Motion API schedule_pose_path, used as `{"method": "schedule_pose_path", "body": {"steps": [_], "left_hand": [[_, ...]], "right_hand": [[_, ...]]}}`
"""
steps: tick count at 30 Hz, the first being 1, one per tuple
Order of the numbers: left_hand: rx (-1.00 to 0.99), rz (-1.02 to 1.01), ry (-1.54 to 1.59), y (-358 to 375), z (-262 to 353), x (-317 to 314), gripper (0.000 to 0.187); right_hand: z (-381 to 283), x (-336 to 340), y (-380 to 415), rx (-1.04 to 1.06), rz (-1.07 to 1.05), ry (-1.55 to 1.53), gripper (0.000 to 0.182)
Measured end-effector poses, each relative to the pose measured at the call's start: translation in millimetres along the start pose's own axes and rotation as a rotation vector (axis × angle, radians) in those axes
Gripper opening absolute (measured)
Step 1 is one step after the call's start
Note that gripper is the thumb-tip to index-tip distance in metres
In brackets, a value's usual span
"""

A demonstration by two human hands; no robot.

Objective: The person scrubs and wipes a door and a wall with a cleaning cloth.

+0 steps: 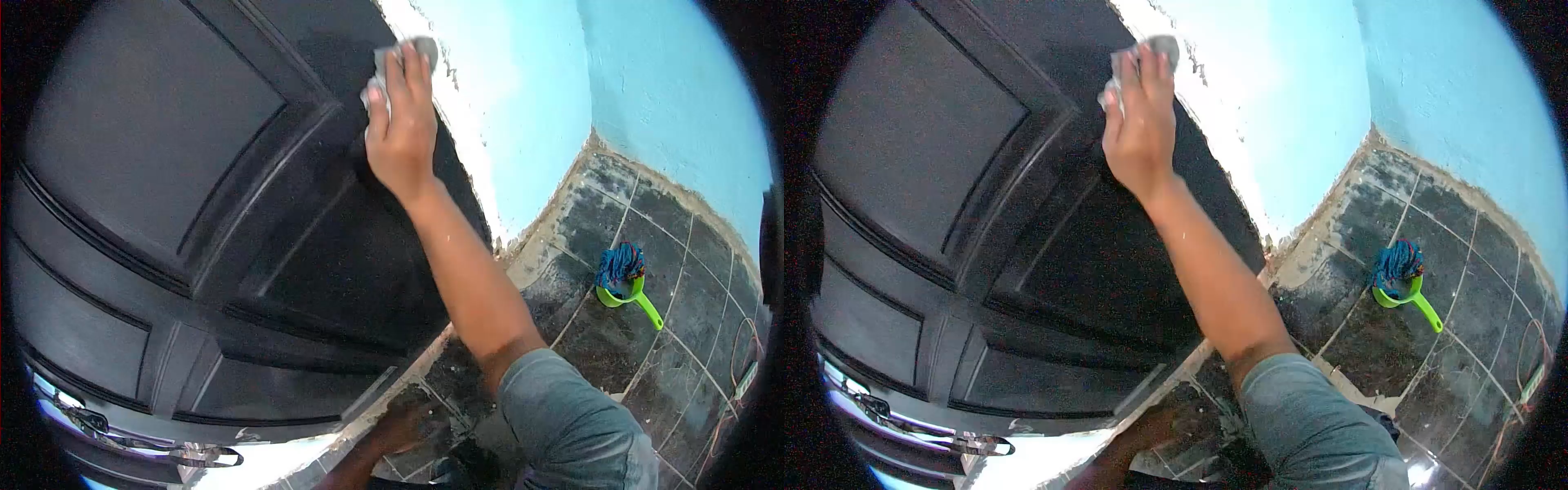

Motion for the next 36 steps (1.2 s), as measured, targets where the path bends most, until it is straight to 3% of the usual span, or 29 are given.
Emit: {"method": "schedule_pose_path", "body": {"steps": [3, 7, 9, 13, 15, 20, 22, 23, 25, 26, 29, 30, 31, 33, 36], "left_hand": [[0.155, -0.15, 0.09, -10, -16, -5, 0.058], [0.216, -0.12, 0.221, -16, 3, 19, 0.06], [0.178, -0.129, 0.124, -14, 21, 28, 0.059], [0.148, -0.116, 0.244, -6, 24, 14, 0.058], [0.111, -0.124, 0.164, -5, 19, 11, 0.058], [0.146, -0.212, 0.122, -22, -9, -4, 0.059], [0.172, -0.213, 0.139, -29, 3, -1, 0.059], [0.186, -0.209, 0.143, -31, 17, 8, 0.058], [0.155, -0.194, 0.138, -26, 34, 9, 0.057], [0.109, -0.178, 0.129, -23, 41, 8, 0.057], [-0.063, -0.079, 0.16, -15, 13, -28, 0.057], [-0.041, -0.095, 0.173, -12, 12, -29, 0.057], [-0.018, -0.112, 0.186, -10, 10, -29, 0.057], [0.209, -0.275, 0.179, 1, 31, 13, 0.056], [0.214, -0.109, 0.138, -2, 25, 29, 0.055]], "right_hand": [[27, 25, 22, -0.147, -0.138, -0.139, 0.049], [110, 72, 120, -0.481, -0.019, -0.006, 0.051], [104, 65, 98, -0.442, -0.008, -0.034, 0.049], [55, 28, 16, -0.239, -0.101, 0.034, 0.047], [35, 22, 10, -0.096, -0.018, 0.067, 0.051], [33, 53, 113, -0.108, -0.182, 0.082, 0.061], [57, 79, 174, -0.31, -0.258, 0.258, 0.063], [71, 91, 206, -0.437, -0.201, 0.369, 0.059], [75, 93, 227, -0.71, -0.12, 0.309, 0.055], [54, 86, 202, -0.789, -0.079, 0.06, 0.055], [-1, 46, 113, -0.233, -0.077, -0.046, 0.056], [-16, 32, 90, -0.243, -0.129, -0.115, 0.055], [-27, 21, 74, -0.075, -0.137, -0.13, 0.056], [-23, 23, 72, 0.073, -0.255, -0.04, 0.053], [9, 59, 122, 0.155, -0.333, -0.044, 0.039]]}}
Point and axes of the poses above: each hand's wrist, its own y-axis away from the middle knuckle, its own x-axis out of the back of the hand, z = x × y, the point moved 7 cm from there along -y, towards the middle knuckle, and after that the axes turned 2 degrees about x, right-handed, at the moved point
